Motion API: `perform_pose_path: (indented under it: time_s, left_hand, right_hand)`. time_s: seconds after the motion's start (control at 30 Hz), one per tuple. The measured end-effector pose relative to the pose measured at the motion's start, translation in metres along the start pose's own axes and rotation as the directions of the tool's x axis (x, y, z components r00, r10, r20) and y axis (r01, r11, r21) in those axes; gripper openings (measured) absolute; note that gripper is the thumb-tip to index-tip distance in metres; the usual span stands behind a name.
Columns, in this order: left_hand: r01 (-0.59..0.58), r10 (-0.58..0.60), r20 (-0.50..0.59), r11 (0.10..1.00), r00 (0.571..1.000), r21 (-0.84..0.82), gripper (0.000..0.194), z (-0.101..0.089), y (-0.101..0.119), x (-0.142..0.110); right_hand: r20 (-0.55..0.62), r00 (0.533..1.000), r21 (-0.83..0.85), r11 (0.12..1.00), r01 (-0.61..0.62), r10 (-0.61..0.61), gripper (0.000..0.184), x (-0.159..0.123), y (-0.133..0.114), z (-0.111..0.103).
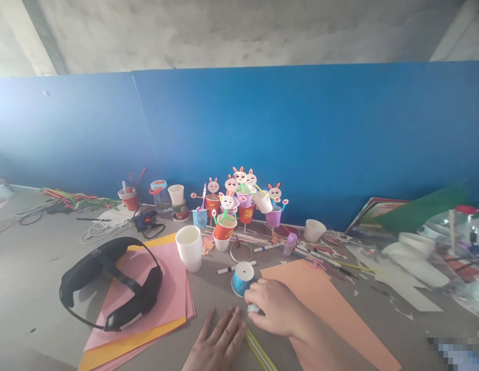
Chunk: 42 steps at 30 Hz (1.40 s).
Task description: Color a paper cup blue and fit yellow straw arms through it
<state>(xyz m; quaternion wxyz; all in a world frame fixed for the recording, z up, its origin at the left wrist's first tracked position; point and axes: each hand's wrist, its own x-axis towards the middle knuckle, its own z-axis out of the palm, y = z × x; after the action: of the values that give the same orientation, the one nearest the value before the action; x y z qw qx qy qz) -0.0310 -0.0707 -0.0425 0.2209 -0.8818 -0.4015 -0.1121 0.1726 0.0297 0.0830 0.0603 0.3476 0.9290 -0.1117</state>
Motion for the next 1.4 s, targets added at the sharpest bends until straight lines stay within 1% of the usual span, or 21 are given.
perform_pose_path:
  time_s: [0.1, 0.23, 0.4, 0.5, 0.6, 0.77, 0.83, 0.87, 0.9, 0.93, 0.97, 1.0, 1.03, 1.1, 1.13, 1.17, 1.2, 1.23, 1.27, 1.33, 1.4]
  left_hand:
    - [0.0, 0.0, 0.007, 1.0, 1.0, -0.004, 0.041, -0.001, 0.0, 0.0]
    - [0.028, -0.027, 0.048, 0.999, 0.998, -0.023, 0.044, -0.002, 0.0, 0.001]
    - [0.028, -0.015, 0.098, 0.991, 0.995, -0.133, 0.045, 0.0, 0.0, 0.003]
    - [0.053, -0.03, 0.121, 0.981, 0.992, -0.187, 0.048, 0.001, 0.001, 0.004]
    - [0.086, -0.058, 0.126, 0.968, 0.99, -0.235, 0.058, 0.002, 0.002, 0.004]
    - [0.153, -0.105, 0.16, 0.932, 0.981, -0.328, 0.087, 0.003, -0.001, 0.003]
    - [0.189, -0.127, 0.175, 0.894, 0.976, -0.406, 0.091, 0.003, -0.001, 0.001]
    - [0.225, -0.163, 0.172, 0.859, 0.972, -0.459, 0.092, 0.003, 0.0, 0.0]
    - [0.272, -0.22, 0.159, 0.807, 0.962, -0.524, 0.091, 0.003, 0.001, -0.002]
    - [0.322, -0.3, 0.14, 0.732, 0.944, -0.6, 0.089, 0.003, 0.004, -0.003]
    - [0.367, -0.395, 0.123, 0.631, 0.91, -0.684, 0.086, 0.003, 0.007, -0.003]
    - [0.397, -0.497, 0.117, 0.507, 0.86, -0.765, 0.082, 0.004, 0.011, -0.001]
    - [0.406, -0.591, 0.129, 0.364, 0.796, -0.838, 0.077, 0.003, 0.014, 0.002]
    - [0.374, -0.713, 0.24, 0.033, 0.659, -0.927, 0.07, 0.0, 0.02, 0.013]
    - [0.326, -0.727, 0.32, -0.14, 0.607, -0.935, 0.068, -0.003, 0.022, 0.02]
    - [0.259, -0.711, 0.402, -0.307, 0.577, -0.916, 0.066, -0.007, 0.023, 0.029]
    - [0.204, -0.67, 0.482, -0.453, 0.564, -0.868, 0.062, -0.011, 0.023, 0.038]
    - [0.163, -0.612, 0.556, -0.577, 0.563, -0.8, 0.056, -0.016, 0.023, 0.047]
    - [0.13, -0.557, 0.606, -0.667, 0.568, -0.734, 0.051, -0.021, 0.023, 0.055]
    - [0.047, -0.519, 0.627, -0.748, 0.581, -0.662, 0.045, -0.031, 0.021, 0.068]
    - [-0.002, -0.514, 0.633, -0.777, 0.578, -0.63, 0.038, -0.041, 0.019, 0.076]
  right_hand:
    - [0.002, 1.0, -0.025, 1.0, -0.005, 0.005, 0.013, -0.001, -0.002, 0.001]
    - [0.006, 1.0, -0.046, 0.999, -0.004, 0.005, 0.014, -0.001, -0.004, 0.001]
    - [0.013, 1.0, -0.056, 0.998, -0.014, 0.014, 0.015, -0.001, -0.005, 0.0]
    - [0.009, 1.0, -0.058, 0.998, -0.016, 0.017, 0.014, -0.003, -0.006, -0.001]
    - [-0.001, 1.0, -0.049, 0.998, -0.025, 0.025, 0.014, -0.005, -0.007, -0.001]
    - [-0.039, 0.998, -0.003, 0.999, -0.045, 0.045, 0.012, -0.007, -0.007, 0.001]
    - [-0.061, 0.997, 0.025, 0.999, -0.041, 0.043, 0.011, -0.009, -0.006, 0.001]
    - [-0.076, 0.996, 0.043, 0.998, -0.041, 0.044, 0.009, -0.011, -0.005, 0.001]
    - [-0.093, 0.995, 0.064, 0.997, -0.042, 0.048, 0.008, -0.012, -0.005, 0.0]
    - [-0.112, 0.992, 0.086, 0.995, -0.045, 0.054, 0.008, -0.014, -0.004, -0.002]
    - [-0.133, 0.989, 0.111, 0.993, -0.049, 0.064, 0.007, -0.017, -0.004, -0.004]
    - [-0.153, 0.985, 0.134, 0.989, -0.053, 0.074, 0.006, -0.019, -0.004, -0.006]
    - [-0.169, 0.982, 0.154, 0.986, -0.057, 0.083, 0.006, -0.022, -0.004, -0.009]
    - [-0.198, 0.976, 0.207, 0.977, -0.051, 0.093, 0.005, -0.028, -0.006, -0.015]
    - [-0.216, 0.972, 0.248, 0.968, -0.04, 0.096, 0.005, -0.031, -0.007, -0.018]
    - [-0.237, 0.966, 0.297, 0.954, -0.024, 0.099, 0.005, -0.035, -0.008, -0.02]
    - [-0.259, 0.96, 0.353, 0.936, -0.006, 0.104, 0.006, -0.038, -0.009, -0.021]
    - [-0.281, 0.953, 0.413, 0.911, 0.012, 0.115, 0.007, -0.042, -0.009, -0.022]
    - [-0.299, 0.945, 0.474, 0.88, 0.029, 0.13, 0.007, -0.046, -0.009, -0.022]
    - [-0.325, 0.93, 0.587, 0.808, 0.058, 0.17, 0.009, -0.053, -0.008, -0.02]
    - [-0.35, 0.915, 0.659, 0.747, 0.09, 0.198, 0.013, -0.061, -0.005, -0.017]
